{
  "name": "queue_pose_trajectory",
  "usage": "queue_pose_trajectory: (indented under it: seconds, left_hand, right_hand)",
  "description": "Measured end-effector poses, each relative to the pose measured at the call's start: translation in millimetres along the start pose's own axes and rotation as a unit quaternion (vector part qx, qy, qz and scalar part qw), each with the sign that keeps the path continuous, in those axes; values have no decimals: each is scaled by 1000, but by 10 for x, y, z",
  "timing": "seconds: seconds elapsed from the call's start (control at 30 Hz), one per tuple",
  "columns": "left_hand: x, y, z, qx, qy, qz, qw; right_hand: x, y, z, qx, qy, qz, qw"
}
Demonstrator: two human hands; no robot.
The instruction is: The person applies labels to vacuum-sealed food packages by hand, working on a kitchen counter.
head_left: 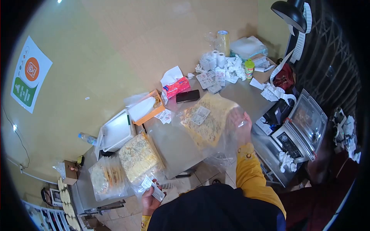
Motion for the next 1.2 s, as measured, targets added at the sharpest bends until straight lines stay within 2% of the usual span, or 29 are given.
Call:
queue_pose_trajectory:
  seconds: [0.1,0.2,0.3,0.4,0.5,0.6,0.67,0.7,0.73,0.83,0.87,0.9,0.97,1.0,1.03,1.07,1.13,1.2]
  left_hand:
    - [52,33,-68,6,-15,11,1000]
    - [75,78,-95,10,-17,20,1000]
    - [94,33,-121,16,-21,27,999]
    - [112,0,-129,11,-28,37,999]
    - [95,45,-147,11,-24,30,999]
    - [5,150,-141,54,-12,26,998]
    - [-54,160,-118,65,-7,20,998]
    - [-80,159,-109,74,-6,16,997]
    - [-109,164,-101,88,-8,12,996]
    - [-155,43,-39,150,-28,29,988]
    - [-174,30,22,149,-28,29,988]
    - [-194,50,84,149,-28,28,988]
    - [-231,-41,163,183,-42,34,982]
    - [-258,-81,208,183,-45,32,982]
    - [-279,-125,263,182,-49,30,982]
    - [-302,-176,325,179,-51,28,982]
    - [-356,-271,455,187,-40,25,981]
    - [-411,-426,592,188,-44,28,981]
  right_hand:
    - [62,29,-225,-32,27,-69,997]
    - [196,-19,-27,-82,-22,-56,995]
    - [189,-303,246,-120,-35,25,992]
    - [41,-413,464,40,66,31,997]
    - [-59,-275,561,-23,81,60,995]
    - [124,-372,541,-132,110,165,971]
    - [563,-802,552,-149,23,299,942]
    - [790,-824,621,-221,-76,532,814]
    - [952,-687,722,-272,-172,719,616]
    - [421,753,1336,-177,-378,813,406]
    - [223,844,1391,-110,-293,750,583]
    - [-3,944,1470,-38,-196,652,732]
    - [-727,1392,1794,70,-61,698,710]
    - [-1138,1559,1964,137,12,623,770]
    - [-1501,1683,2157,198,90,652,726]
    - [-1849,1674,2344,248,130,631,723]
    - [-2416,1794,2672,315,110,641,692]
    - [-2788,1752,2872,329,101,655,672]
Point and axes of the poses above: each hand's wrist, its own z-axis away from the middle knuckle, its own y-axis out of the palm, x = y × z, the point moved 3 cm from there along -z, towards the middle knuckle, and after that the axes turned 1 degree about -x, right-handed, at the moved point
